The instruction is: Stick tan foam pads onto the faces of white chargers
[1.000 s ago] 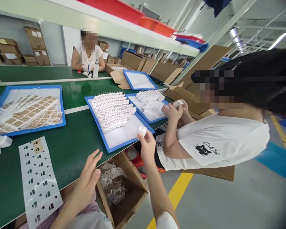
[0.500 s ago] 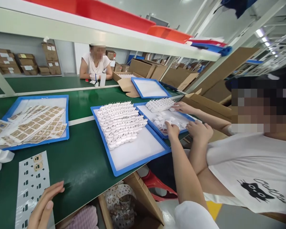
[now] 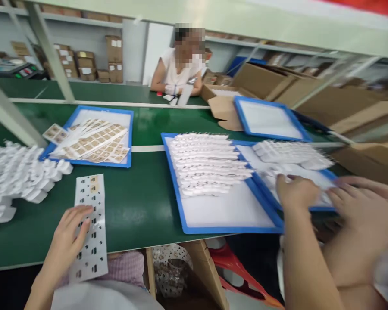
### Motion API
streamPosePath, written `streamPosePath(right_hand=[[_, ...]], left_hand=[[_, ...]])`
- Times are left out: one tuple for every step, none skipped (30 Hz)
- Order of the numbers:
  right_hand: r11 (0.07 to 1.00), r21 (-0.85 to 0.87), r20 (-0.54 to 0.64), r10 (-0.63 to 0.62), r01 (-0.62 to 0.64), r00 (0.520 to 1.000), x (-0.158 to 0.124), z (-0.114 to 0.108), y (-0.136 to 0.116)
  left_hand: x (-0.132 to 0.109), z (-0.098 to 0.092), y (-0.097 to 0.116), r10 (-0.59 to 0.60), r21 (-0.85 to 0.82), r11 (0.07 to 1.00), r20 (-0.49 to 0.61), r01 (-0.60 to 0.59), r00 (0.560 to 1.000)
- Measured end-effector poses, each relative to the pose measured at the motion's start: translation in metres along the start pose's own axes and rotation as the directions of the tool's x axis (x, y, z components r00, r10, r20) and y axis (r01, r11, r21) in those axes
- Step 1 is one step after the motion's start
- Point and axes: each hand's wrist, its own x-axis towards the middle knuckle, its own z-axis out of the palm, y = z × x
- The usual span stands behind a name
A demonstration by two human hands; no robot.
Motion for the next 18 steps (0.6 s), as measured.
streamPosePath(right_hand=[[1.000, -0.001, 0.009, 0.001, -0.001, 1.000, -0.012, -0.001, -0.008], [1.000, 0.006, 0.021, -0.016, 0.016, 1.000, -0.028, -0.003, -0.019], [0.998, 0.027, 0.042, -0.054, 0.053, 0.998, -0.048, -0.007, -0.032], [0.985, 0.084, 0.057, -0.154, 0.149, 0.986, -0.072, -0.013, -0.047], [0.939, 0.179, 0.077, -0.311, 0.294, 0.947, -0.097, -0.020, -0.066], [0.863, 0.284, 0.092, -0.459, 0.418, 0.884, -0.123, -0.028, -0.087], [0.769, 0.389, 0.084, -0.579, 0.508, 0.811, -0.149, -0.035, -0.111], [0.654, 0.507, 0.099, -0.692, 0.562, 0.715, -0.173, -0.041, -0.136], [0.542, 0.619, 0.107, -0.775, 0.569, 0.623, -0.194, -0.043, -0.163], [0.460, 0.709, 0.124, -0.828, 0.535, 0.547, -0.212, -0.041, -0.189], [0.416, 0.775, 0.154, -0.854, 0.476, 0.496, -0.226, -0.035, -0.214], [0.391, 0.822, 0.189, -0.873, 0.414, 0.450, -0.237, -0.026, -0.238], [0.395, 0.848, 0.243, -0.882, 0.354, 0.404, -0.246, -0.012, -0.258], [0.418, 0.855, 0.299, -0.881, 0.306, 0.366, -0.253, 0.003, -0.276], [0.455, 0.846, 0.356, -0.870, 0.277, 0.342, -0.259, 0.020, -0.292], [0.496, 0.827, 0.405, -0.852, 0.266, 0.330, -0.264, 0.037, -0.305], [0.519, 0.812, 0.431, -0.841, 0.265, 0.328, -0.270, 0.053, -0.316], [0.538, 0.799, 0.447, -0.831, 0.268, 0.332, -0.275, 0.068, -0.325]], left_hand=[[0.004, -0.007, -0.009, 0.016, 0.066, 0.998, 0.012, -0.016, 1.000], [0.008, -0.014, -0.017, 0.025, 0.107, 0.994, 0.035, -0.028, 0.999], [0.013, -0.020, -0.023, 0.019, 0.124, 0.992, 0.057, -0.026, 0.998], [0.019, -0.025, -0.028, 0.009, 0.134, 0.991, 0.099, -0.023, 0.995], [0.026, -0.029, -0.031, 0.000, 0.141, 0.990, 0.136, -0.019, 0.991], [0.034, -0.032, -0.033, -0.001, 0.143, 0.989, 0.175, -0.024, 0.985], [0.044, -0.033, -0.033, 0.009, 0.146, 0.988, 0.220, -0.042, 0.976], [0.055, -0.033, -0.033, 0.028, 0.154, 0.986, 0.255, -0.069, 0.967], [0.066, -0.032, -0.032, 0.059, 0.157, 0.982, 0.285, -0.108, 0.957], [0.078, -0.031, -0.032, 0.106, 0.155, 0.975, 0.312, -0.161, 0.944], [0.089, -0.028, -0.032, 0.150, 0.154, 0.965, 0.335, -0.211, 0.930], [0.100, -0.025, -0.033, 0.181, 0.154, 0.956, 0.363, -0.250, 0.914], [0.108, -0.022, -0.034, 0.202, 0.152, 0.949, 0.377, -0.275, 0.904], [0.114, -0.019, -0.035, 0.218, 0.152, 0.944, 0.385, -0.294, 0.897], [0.118, -0.015, -0.037, 0.228, 0.152, 0.940, 0.387, -0.306, 0.893], [0.120, -0.013, -0.039, 0.237, 0.155, 0.937, 0.381, -0.314, 0.894], [0.121, -0.010, -0.042, 0.244, 0.160, 0.933, 0.372, -0.321, 0.895], [0.120, -0.008, -0.044, 0.250, 0.167, 0.931, 0.362, -0.326, 0.898]])
